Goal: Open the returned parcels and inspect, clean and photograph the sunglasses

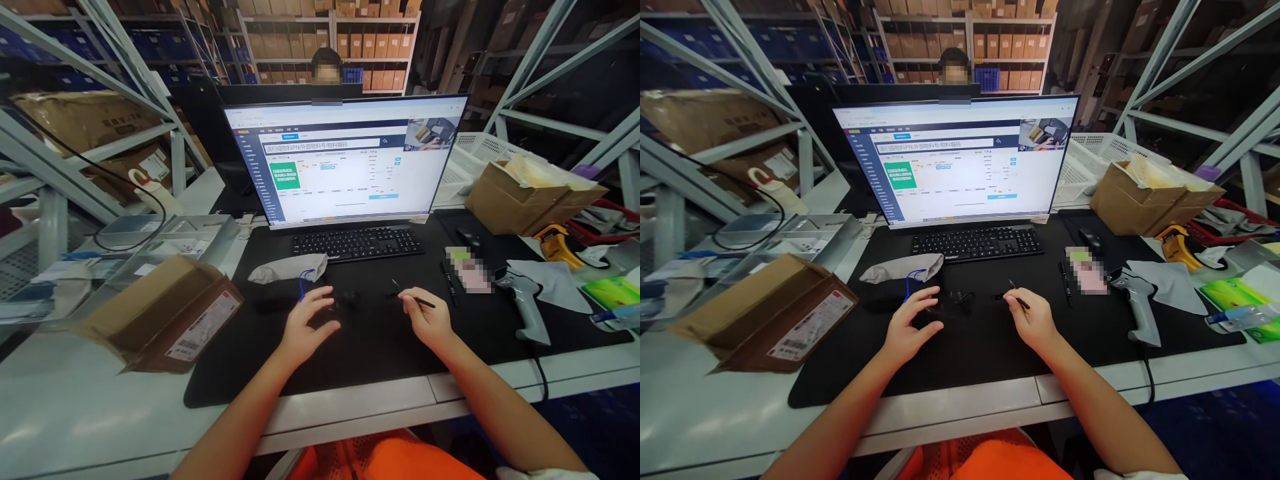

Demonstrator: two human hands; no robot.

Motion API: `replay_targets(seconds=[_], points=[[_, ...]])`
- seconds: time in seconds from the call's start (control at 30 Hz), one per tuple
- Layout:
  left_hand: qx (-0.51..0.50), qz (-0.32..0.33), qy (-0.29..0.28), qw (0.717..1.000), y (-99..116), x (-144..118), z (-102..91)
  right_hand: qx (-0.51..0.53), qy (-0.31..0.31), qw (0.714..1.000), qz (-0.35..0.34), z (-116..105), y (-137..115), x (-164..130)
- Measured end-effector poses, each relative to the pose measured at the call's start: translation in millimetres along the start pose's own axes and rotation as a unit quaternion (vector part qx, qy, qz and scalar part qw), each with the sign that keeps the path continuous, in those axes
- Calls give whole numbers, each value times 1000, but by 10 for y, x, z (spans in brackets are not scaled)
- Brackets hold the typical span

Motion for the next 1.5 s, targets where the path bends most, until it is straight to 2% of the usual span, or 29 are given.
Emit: replay_targets(seconds=[0.1,0.17,0.3,0.43,0.57,0.67,0.73,0.83,0.93,1.03,1.17,1.23,1.33,1.4,1.5], points=[[38,53,6,998,6,13,-5,28,20,999,-27,-25,-32,-21],[40,48,-7,998,-46,-12,33,41,34,999,-10,-22,-24,-30],[-25,-39,-29,999,-196,-89,151,91,11,992,90,92,26,-51],[-114,-125,-35,985,-225,-104,239,203,-3,962,183,230,40,-81],[-167,-175,-26,970,-147,-57,269,273,-12,938,213,308,34,-94],[-179,-189,4,966,-130,-45,272,272,1,942,196,310,44,-101],[-177,-194,21,965,-151,-62,275,222,-13,962,160,296,30,-97],[-136,-200,14,970,-186,-102,283,114,-87,987,69,288,-55,-74],[-52,-196,-17,979,-177,-120,292,59,-165,984,1,303,-148,-56],[-33,-196,-23,980,-161,-97,283,68,-189,980,10,328,-159,-47],[-100,-235,42,966,-237,-67,201,152,-112,975,113,327,-50,-31],[-89,-255,62,961,-316,-62,163,172,-103,971,132,317,-16,-8],[-19,-263,41,964,-427,-53,152,120,-154,977,89,294,-68,48],[25,-268,3,963,-478,-60,174,85,-200,975,45,300,-156,64],[85,-269,-38,959,-504,-74,202,90,-238,967,7,354,-239,38]])
Point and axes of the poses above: each hand's wrist, its own x-axis towards the middle knuckle, its own z-axis out of the palm, y = z × x, the point moved 4 cm from there along x, towards the middle knuckle, and after that the axes turned 3 degrees about -z, right-handed, at the moved point
